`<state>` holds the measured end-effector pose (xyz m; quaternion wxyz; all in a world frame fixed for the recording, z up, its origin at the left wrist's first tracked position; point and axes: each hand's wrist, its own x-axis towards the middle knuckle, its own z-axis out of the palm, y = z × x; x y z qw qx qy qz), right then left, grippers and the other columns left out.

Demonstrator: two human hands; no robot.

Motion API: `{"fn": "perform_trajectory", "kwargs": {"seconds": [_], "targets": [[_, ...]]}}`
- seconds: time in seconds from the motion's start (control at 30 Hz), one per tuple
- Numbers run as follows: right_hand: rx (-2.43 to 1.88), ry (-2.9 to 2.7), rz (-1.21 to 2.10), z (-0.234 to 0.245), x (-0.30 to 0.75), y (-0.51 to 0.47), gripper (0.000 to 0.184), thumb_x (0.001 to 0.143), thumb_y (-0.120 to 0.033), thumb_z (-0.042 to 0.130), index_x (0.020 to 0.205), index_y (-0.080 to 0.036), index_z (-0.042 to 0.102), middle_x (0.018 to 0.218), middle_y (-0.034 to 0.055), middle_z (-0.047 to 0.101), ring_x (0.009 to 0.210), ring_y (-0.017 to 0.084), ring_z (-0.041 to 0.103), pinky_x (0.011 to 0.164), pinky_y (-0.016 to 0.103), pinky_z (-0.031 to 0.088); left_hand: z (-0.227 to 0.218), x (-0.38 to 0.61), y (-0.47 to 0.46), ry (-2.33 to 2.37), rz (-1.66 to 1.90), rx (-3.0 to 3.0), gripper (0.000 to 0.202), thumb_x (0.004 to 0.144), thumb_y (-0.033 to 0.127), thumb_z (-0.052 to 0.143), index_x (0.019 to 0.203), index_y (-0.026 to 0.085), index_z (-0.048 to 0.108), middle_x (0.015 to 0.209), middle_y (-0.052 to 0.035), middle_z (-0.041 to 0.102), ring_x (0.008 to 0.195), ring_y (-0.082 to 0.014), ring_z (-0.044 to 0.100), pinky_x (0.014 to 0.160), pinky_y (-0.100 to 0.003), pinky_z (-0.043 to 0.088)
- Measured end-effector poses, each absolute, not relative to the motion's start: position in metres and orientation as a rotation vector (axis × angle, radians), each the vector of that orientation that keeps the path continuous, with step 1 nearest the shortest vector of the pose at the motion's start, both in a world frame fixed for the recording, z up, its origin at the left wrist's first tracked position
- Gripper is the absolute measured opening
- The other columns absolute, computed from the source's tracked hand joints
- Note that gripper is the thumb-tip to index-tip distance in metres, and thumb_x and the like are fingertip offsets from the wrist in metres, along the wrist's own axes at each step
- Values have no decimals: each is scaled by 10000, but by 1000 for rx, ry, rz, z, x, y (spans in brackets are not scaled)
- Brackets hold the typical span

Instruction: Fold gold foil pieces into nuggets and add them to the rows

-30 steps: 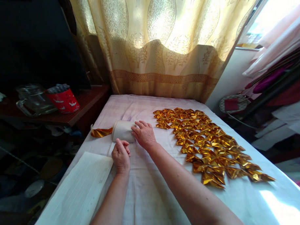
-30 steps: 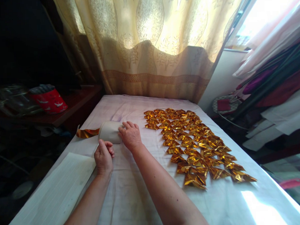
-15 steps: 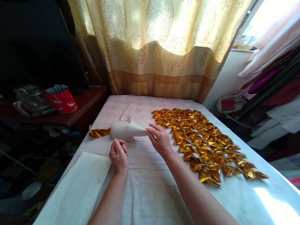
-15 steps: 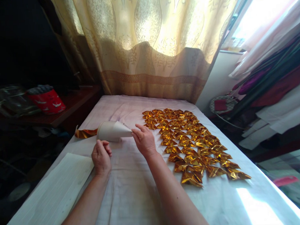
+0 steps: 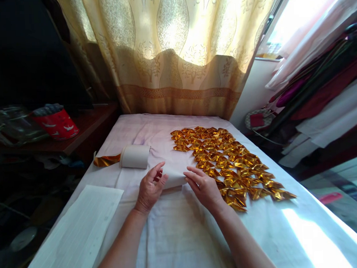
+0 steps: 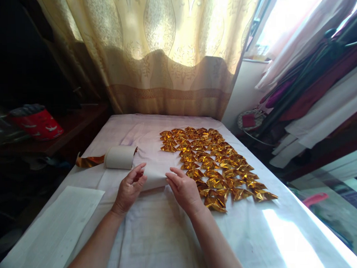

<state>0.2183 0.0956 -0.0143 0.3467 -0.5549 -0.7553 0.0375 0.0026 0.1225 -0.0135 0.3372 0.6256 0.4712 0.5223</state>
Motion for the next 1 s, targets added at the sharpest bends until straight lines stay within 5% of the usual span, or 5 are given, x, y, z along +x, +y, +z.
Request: {"fn": "perform_trajectory", "kwargs": {"seconds": [0.17,0.33,0.53,0.73,1.0], "targets": [[-1364,-1820,263,-25,214,92,324,918,-223,530,1199,-274,682,1282,91,652,936,186,718,875,319,583,-18,8,128,1292,1380,1538,274,743,431,675,881,207,753,887,-36,730,653,-119,597,637,-227,501],[-1269,-1742,452,-36,204,84,635,828,-61,452,1418,-295,488,1479,121,463,948,156,704,846,309,592,-27,6,132,1376,1362,1368,386,750,483,663,977,179,736,809,-25,731,552,-103,564,551,-213,476],[-1115,-1916,305,-38,198,78,749,705,69,366,1336,-283,563,1504,115,419,1188,174,599,947,352,549,-32,5,134,1375,1300,1238,592,712,627,663,1053,145,705,896,-69,740,653,-149,651,588,-242,523],[-1091,-2064,-86,-33,198,75,466,865,5,425,1175,-232,679,1371,136,563,1202,194,585,913,317,551,-30,1,136,1433,1192,1318,603,730,642,606,1027,130,723,864,-81,756,673,-174,658,594,-256,510],[-1169,-2269,-142,-4,204,57,211,942,-161,532,1096,-208,668,1122,100,710,967,192,665,852,306,525,-12,-16,133,1601,997,1689,414,781,542,575,565,209,695,528,-13,654,544,-164,572,545,-252,377]]}}
